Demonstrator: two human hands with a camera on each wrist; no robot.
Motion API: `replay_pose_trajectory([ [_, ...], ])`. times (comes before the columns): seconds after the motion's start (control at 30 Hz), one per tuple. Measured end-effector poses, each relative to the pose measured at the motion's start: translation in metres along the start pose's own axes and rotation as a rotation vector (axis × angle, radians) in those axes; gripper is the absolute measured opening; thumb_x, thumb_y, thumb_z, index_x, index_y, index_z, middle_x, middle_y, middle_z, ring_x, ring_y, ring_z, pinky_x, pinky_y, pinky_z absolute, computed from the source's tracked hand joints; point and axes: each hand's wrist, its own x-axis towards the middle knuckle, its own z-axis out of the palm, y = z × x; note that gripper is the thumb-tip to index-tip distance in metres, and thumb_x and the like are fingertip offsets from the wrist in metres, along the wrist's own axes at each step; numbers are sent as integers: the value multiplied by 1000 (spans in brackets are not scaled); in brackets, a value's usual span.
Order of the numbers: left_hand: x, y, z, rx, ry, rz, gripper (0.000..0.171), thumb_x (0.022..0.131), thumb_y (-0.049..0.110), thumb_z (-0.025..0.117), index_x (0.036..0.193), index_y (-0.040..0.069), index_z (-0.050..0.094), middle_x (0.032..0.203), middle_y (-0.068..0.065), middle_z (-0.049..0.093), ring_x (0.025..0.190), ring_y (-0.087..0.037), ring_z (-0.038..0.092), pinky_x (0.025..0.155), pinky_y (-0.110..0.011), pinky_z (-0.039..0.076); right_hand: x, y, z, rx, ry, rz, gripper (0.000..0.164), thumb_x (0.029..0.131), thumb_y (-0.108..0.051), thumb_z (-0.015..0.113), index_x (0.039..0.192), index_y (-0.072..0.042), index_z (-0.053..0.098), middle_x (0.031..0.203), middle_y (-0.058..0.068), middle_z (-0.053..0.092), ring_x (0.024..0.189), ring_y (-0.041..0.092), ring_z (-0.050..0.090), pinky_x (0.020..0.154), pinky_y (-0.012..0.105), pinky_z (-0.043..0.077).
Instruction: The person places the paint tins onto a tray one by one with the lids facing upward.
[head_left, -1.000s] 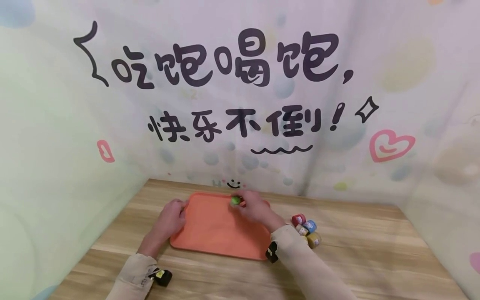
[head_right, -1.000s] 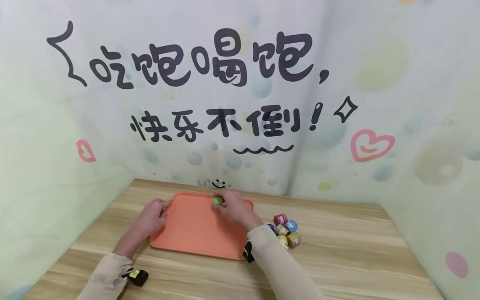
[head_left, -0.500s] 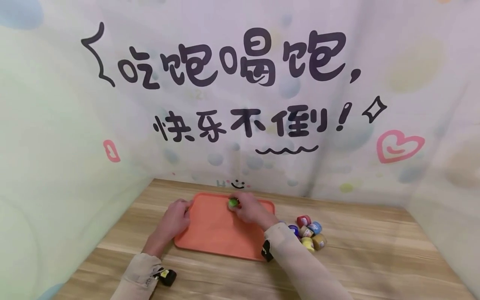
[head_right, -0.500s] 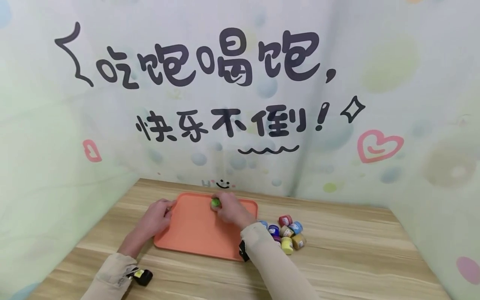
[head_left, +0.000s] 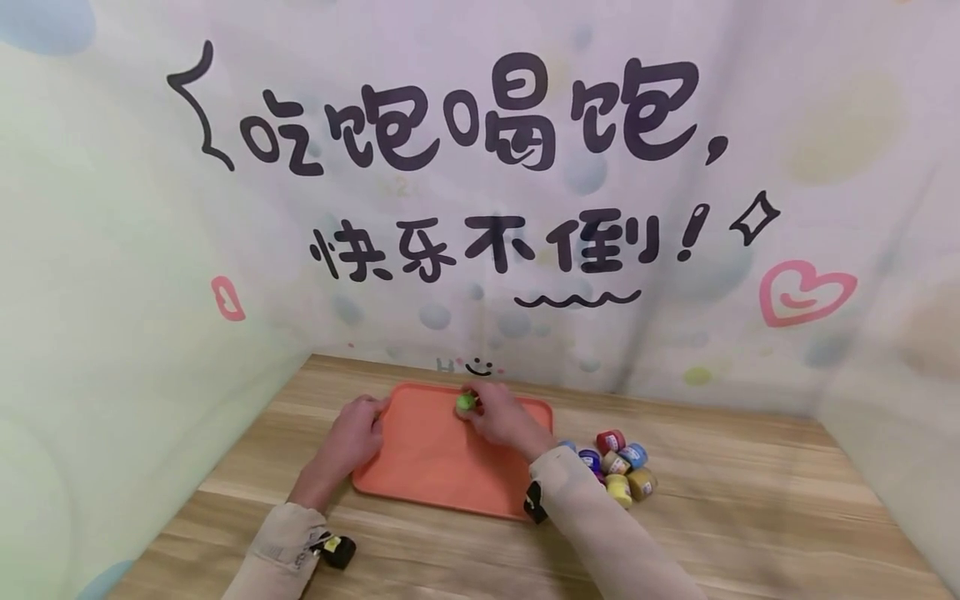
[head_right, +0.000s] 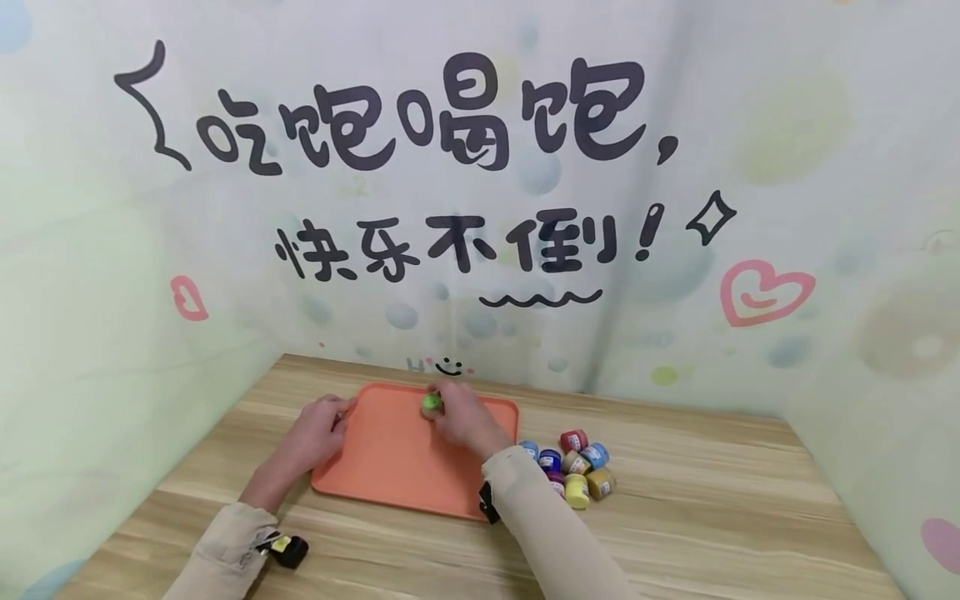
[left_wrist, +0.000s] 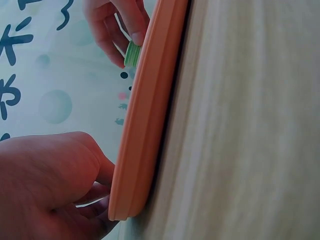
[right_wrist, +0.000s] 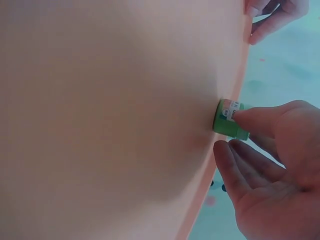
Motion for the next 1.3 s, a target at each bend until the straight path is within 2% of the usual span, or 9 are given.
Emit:
replay_pose_trajectory([
  [0.17, 1, -2, 2, 7, 16, 29, 43, 98, -8, 58, 140, -13, 65, 129, -32, 70, 123, -45, 68, 104, -58, 56, -7, 3, -12, 29, 8, -23, 42, 105, -9, 69, 146, -1, 62, 138, 23, 68, 127, 39, 67, 106, 53, 57],
  [0.37, -1, -4, 1, 4, 31, 63, 42, 97, -9, 57, 138, -14, 66, 127, -33, 70, 121, -47, 68, 103, -59, 56, -18, 9, -33, 73, 58, -38, 43, 103, -5, 69, 146, -3, 62, 135, 20, 68, 126, 39, 66, 106, 52, 57],
  [0.57, -1, -5, 1, 1, 42, 67, 42, 96, -9, 58, 137, -15, 67, 126, -33, 71, 120, -47, 68, 103, -59, 56, -31, 14, -56, 50, 107, -70, 42, 101, -3, 70, 143, -3, 65, 131, 17, 71, 119, 37, 70, 97, 48, 62],
  [0.77, 0, -4, 3, 11, 30, 60, 41, 98, -7, 58, 138, -14, 66, 127, -33, 70, 122, -48, 67, 104, -61, 55, -48, 18, -80, 24, 118, -42, 40, 102, -6, 73, 142, -6, 67, 134, 13, 72, 121, 33, 70, 97, 44, 63],
  [0.97, 0, -5, 4, 16, 47, 78, 40, 98, -8, 59, 136, -15, 67, 125, -34, 71, 121, -49, 68, 104, -61, 55, -66, 31, -93, -10, 142, -72, 38, 101, -6, 73, 139, -3, 68, 134, 15, 73, 118, 33, 71, 94, 42, 64],
  [1.13, 1, -5, 4, 22, 64, 98, 40, 97, -8, 60, 135, -15, 68, 123, -34, 72, 120, -48, 68, 103, -61, 56, -83, 42, -98, -31, 126, -83, 35, 102, -7, 72, 136, -2, 69, 128, 16, 74, 112, 32, 72, 92, 45, 64],
  [1.3, 0, -4, 3, 21, 60, 95, 40, 97, -8, 59, 135, -15, 67, 123, -34, 72, 120, -48, 68, 103, -60, 56, -98, 51, -100, -86, 68, -66, 30, 103, -12, 71, 132, -4, 72, 117, 11, 76, 99, 18, 71, 92, 46, 62],
])
